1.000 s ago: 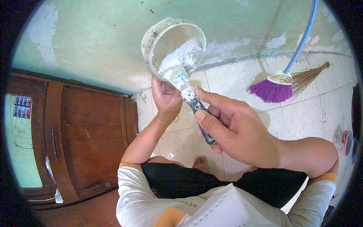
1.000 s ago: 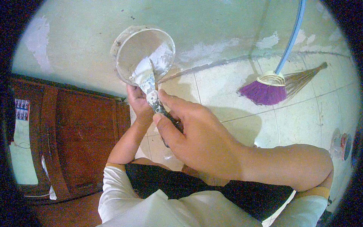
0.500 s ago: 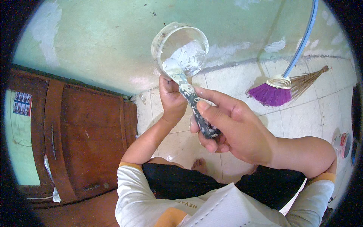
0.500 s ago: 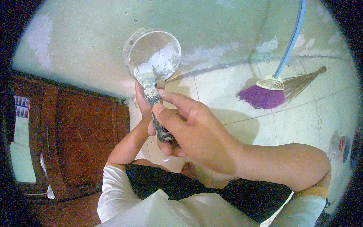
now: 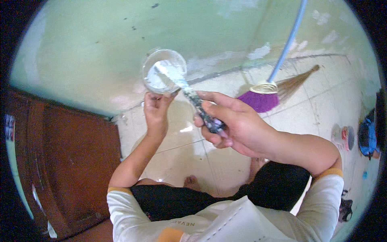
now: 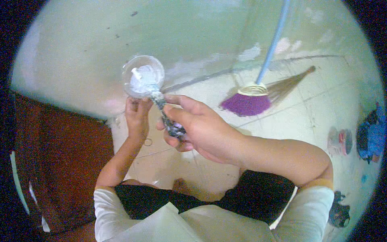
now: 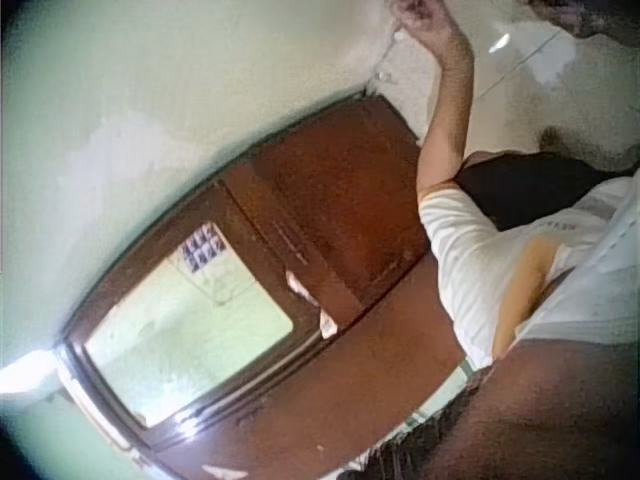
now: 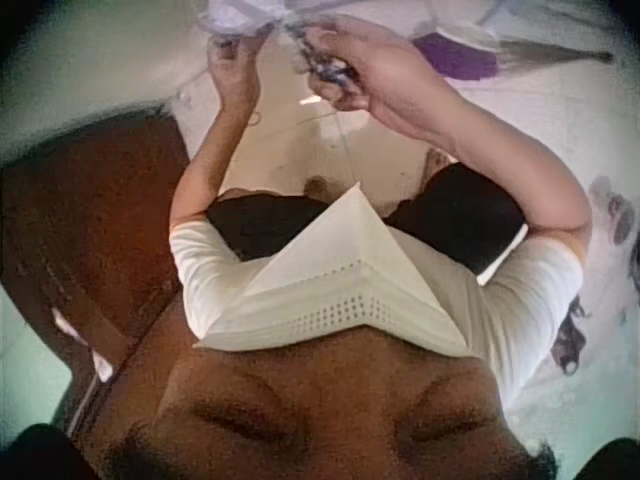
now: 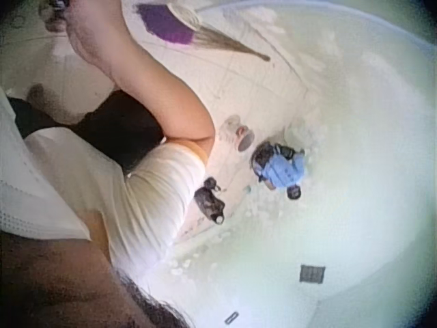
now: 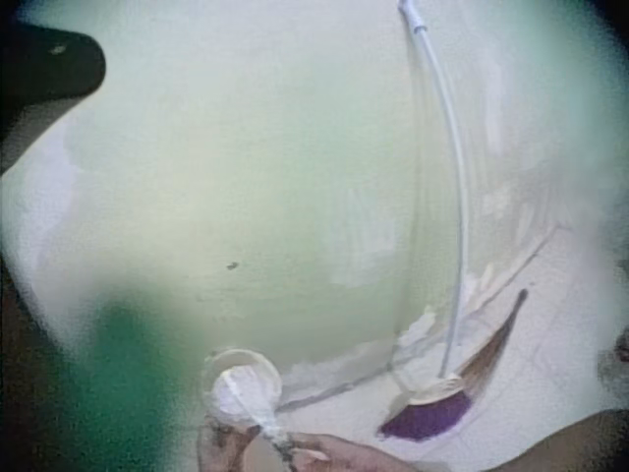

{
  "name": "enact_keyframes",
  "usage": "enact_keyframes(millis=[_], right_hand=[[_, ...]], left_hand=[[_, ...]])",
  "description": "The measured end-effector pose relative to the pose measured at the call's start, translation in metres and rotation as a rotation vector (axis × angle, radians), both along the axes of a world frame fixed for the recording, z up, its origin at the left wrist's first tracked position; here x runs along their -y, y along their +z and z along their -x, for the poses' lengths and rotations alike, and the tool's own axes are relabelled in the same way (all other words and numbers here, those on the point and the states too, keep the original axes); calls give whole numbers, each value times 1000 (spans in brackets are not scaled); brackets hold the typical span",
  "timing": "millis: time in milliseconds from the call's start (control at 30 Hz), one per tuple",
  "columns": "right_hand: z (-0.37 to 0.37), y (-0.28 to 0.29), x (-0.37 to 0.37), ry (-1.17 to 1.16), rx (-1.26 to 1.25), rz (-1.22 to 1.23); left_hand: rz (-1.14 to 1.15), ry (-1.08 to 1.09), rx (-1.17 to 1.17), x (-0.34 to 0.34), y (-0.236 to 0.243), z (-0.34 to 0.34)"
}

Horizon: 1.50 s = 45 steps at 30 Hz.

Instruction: The person patches a wall by applying white putty from a bowl using a scraper.

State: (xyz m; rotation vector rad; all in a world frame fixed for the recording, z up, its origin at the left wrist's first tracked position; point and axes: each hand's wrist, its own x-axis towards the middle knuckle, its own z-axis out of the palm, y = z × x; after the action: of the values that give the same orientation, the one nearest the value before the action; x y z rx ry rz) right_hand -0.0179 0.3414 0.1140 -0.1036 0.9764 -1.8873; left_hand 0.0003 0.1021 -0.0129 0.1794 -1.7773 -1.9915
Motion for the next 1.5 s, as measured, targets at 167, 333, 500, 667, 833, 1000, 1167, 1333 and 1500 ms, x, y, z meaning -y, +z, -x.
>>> enact_keyframes(millis=[167,333,500,667,833,1000,1167,1333,1500], right_hand=[[1,-4,-11,-4,-30,-40],[2,-4,-15,-39,-171,-102],[4,-9,-17,-56,-287,-159],[2,-19,-17,-100,-556,-233],[12,-25,-23,-55,-694,-434],[29,-28,-33,-80,-728,-651],[39,-5,-66,-190,-676,-604],[23,26,-133,-500,-736,-821],[-4,19,-233,-836,-730,-881]], left_hand=[[-203,-92,56,-7,-11,3],[-279,-118,296,-6,-42,0],[-252,-116,605,-8,-69,-12],[-292,-202,676,-4,-93,-16],[-276,-211,710,-10,-99,-17],[-239,-185,778,-5,-112,-20],[-179,-161,789,11,-116,-21],[-201,-146,733,16,-102,-21],[-140,-227,737,19,-67,-16]])
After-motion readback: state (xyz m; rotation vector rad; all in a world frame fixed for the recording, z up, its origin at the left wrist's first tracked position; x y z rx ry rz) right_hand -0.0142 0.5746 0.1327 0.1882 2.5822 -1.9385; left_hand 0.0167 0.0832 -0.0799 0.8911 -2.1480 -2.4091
